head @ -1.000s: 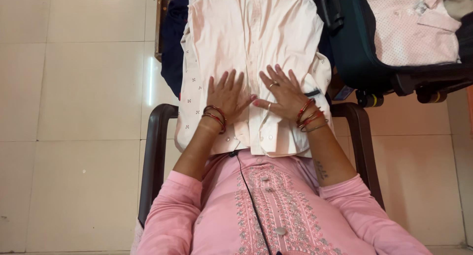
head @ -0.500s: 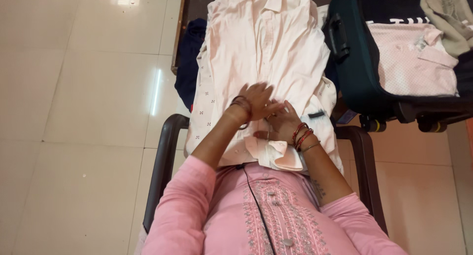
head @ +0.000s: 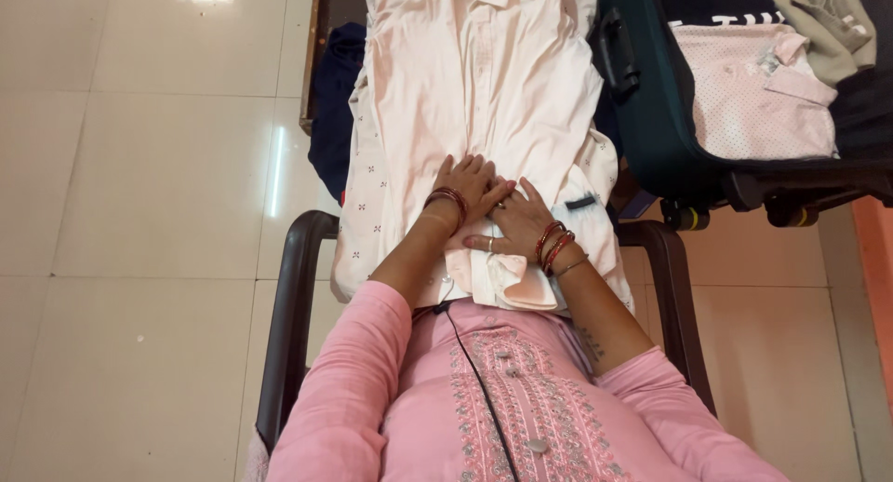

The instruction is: The person folds a white shirt on their lap, smoothing the fabric and buttoning the front. They then fold a second white patterned shirt and place it on top of the first one.

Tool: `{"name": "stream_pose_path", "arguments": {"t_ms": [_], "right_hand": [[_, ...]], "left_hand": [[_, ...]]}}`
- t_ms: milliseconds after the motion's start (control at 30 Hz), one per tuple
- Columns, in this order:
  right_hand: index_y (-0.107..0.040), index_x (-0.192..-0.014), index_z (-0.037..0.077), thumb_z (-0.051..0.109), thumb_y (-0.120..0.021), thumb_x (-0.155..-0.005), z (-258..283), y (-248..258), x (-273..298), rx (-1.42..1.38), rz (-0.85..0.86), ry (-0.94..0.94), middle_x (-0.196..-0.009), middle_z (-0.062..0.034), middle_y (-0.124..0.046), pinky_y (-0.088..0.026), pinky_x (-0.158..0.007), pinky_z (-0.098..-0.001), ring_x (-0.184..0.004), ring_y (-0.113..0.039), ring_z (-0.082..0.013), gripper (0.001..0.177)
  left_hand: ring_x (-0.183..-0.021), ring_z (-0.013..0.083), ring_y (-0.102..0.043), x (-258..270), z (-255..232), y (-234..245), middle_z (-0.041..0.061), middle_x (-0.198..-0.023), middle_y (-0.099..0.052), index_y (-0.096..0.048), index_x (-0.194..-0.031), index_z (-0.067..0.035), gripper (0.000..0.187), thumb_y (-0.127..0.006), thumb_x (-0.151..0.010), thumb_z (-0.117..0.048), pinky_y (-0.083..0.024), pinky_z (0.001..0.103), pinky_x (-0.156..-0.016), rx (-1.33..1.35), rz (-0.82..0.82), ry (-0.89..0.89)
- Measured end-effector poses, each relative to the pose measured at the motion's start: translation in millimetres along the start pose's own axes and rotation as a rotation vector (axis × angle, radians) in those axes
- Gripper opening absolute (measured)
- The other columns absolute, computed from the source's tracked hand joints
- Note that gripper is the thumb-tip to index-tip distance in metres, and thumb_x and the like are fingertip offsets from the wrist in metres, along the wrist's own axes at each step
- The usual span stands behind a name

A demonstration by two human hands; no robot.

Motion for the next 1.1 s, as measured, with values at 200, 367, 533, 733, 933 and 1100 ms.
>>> {"name": "stream_pose_path", "arguments": {"t_ms": [200,367,533,733,933,1100], "right_hand": [[-0.066,-0.126,0.001,0.073,-0.051,-0.092,-2.8,14.0,5.7,0.016,0.231,-0.026,-0.14,-0.0205,-0.062,-0.024,-0.13,-0.0437,-0.147,-0.044,-0.0342,0.081],[-0.059,-0.138,0.0,0.052,-0.059,-0.094,-58.8,42.2,-18.0,-0.247,0.002,-0.114,-0.138,-0.0263,-0.06,-0.042,-0.115,-0.0437,-0.131,-0.056,-0.0393,0.069],[-0.032,-0.155,-0.003,0.056,-0.066,-0.09,-115.0,50.5,-67.3,-0.149,-0.289,-0.234,-0.161,-0.0319,-0.024,-0.021,-0.122,-0.0471,-0.151,-0.018,-0.0455,0.094],[-0.006,-0.163,0.014,0.068,-0.053,-0.092,-120.2,23.6,-93.4,-0.087,0.043,-0.484,-0.17,-0.0191,0.002,-0.006,-0.125,-0.0487,-0.156,0.003,-0.0369,0.101],[-0.004,-0.164,0.017,0.066,-0.052,-0.092,-120.0,5.7,-91.2,-0.073,0.074,-0.51,-0.17,-0.0156,0.003,-0.002,-0.124,-0.0481,-0.157,0.006,-0.0327,0.099],[-0.012,-0.164,0.015,0.055,-0.043,-0.1,-123.9,-0.4,-86.9,-0.094,-0.029,-0.462,-0.171,-0.0181,-0.006,-0.005,-0.125,-0.0515,-0.157,-0.001,-0.036,0.082]], "left_hand": [[-0.143,0.026,-0.041,-5.5,7.7,-8.1,0.01,-0.146,-0.052,-0.058,-0.135,-0.015,0.061,-0.032,-0.103,-0.06,-0.023,0.056,-0.119,0.042,-0.042,0.018],[-0.146,0.0257,-0.039,-17.6,18.0,-29.3,0.009,-0.147,-0.051,-0.054,-0.135,-0.013,0.054,-0.034,-0.102,-0.05,-0.02,0.055,-0.121,0.053,-0.075,0.002],[-0.143,0.0274,-0.038,-9.0,12.8,-26.0,0.013,-0.15,-0.048,-0.051,-0.138,-0.008,0.059,-0.044,-0.098,-0.051,-0.022,0.055,-0.117,-0.012,-0.107,-0.014],[-0.138,0.0286,-0.054,-25.2,19.1,0.0,0.014,-0.145,-0.06,-0.061,-0.133,-0.01,0.06,-0.048,-0.098,-0.056,-0.038,0.048,-0.12,0.102,0.228,0.104],[-0.151,0.031,-0.023,-88.1,45.6,14.4,0.016,-0.163,-0.028,-0.035,-0.153,-0.006,0.086,-0.046,-0.095,-0.069,-0.021,0.051,-0.121,0.065,-0.092,0.134],[-0.158,0.0294,0.0,-89.6,47.7,15.0,0.011,-0.172,-0.006,-0.01,-0.164,-0.01,0.096,-0.039,-0.095,-0.071,-0.002,0.057,-0.124,0.003,-0.061,0.289]]}}
Point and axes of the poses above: each hand's wrist, its own x-axis away from the middle knuckle, its own y-axis out of the back of the hand, z = x × y, the point moved 4 cm from there along -x, towards the middle knuckle
